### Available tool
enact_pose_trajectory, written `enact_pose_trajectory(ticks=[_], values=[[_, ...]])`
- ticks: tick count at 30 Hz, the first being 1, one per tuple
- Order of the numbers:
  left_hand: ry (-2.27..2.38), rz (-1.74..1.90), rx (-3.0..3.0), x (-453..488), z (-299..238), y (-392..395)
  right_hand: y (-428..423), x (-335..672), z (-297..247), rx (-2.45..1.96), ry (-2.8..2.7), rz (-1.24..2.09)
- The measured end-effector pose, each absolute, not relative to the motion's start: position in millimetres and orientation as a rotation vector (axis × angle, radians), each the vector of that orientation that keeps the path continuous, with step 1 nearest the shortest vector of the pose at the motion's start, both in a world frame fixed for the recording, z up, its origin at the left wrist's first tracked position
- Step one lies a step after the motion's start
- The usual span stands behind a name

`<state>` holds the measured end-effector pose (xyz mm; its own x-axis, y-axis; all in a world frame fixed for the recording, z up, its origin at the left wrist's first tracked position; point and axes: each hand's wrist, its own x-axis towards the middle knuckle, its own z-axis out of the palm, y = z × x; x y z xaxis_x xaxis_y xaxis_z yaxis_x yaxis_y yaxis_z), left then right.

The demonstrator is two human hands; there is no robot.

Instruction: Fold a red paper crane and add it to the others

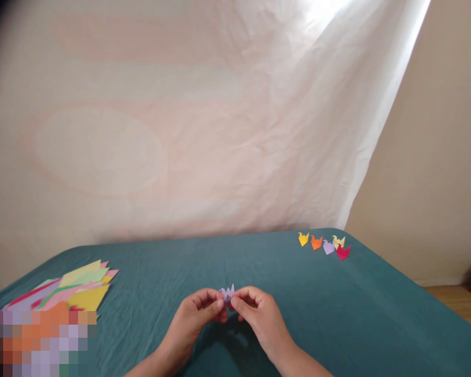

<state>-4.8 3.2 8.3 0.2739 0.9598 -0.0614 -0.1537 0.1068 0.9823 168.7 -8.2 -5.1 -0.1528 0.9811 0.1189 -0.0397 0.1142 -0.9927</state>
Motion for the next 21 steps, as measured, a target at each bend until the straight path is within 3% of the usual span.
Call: enact_pose_trajectory(ticks=[21], values=[[1.043, 1.055, 1.271, -0.3, 9.6, -0.4, -9.4, 164.7, -4.6, -1.115, -1.378, 1.182]])
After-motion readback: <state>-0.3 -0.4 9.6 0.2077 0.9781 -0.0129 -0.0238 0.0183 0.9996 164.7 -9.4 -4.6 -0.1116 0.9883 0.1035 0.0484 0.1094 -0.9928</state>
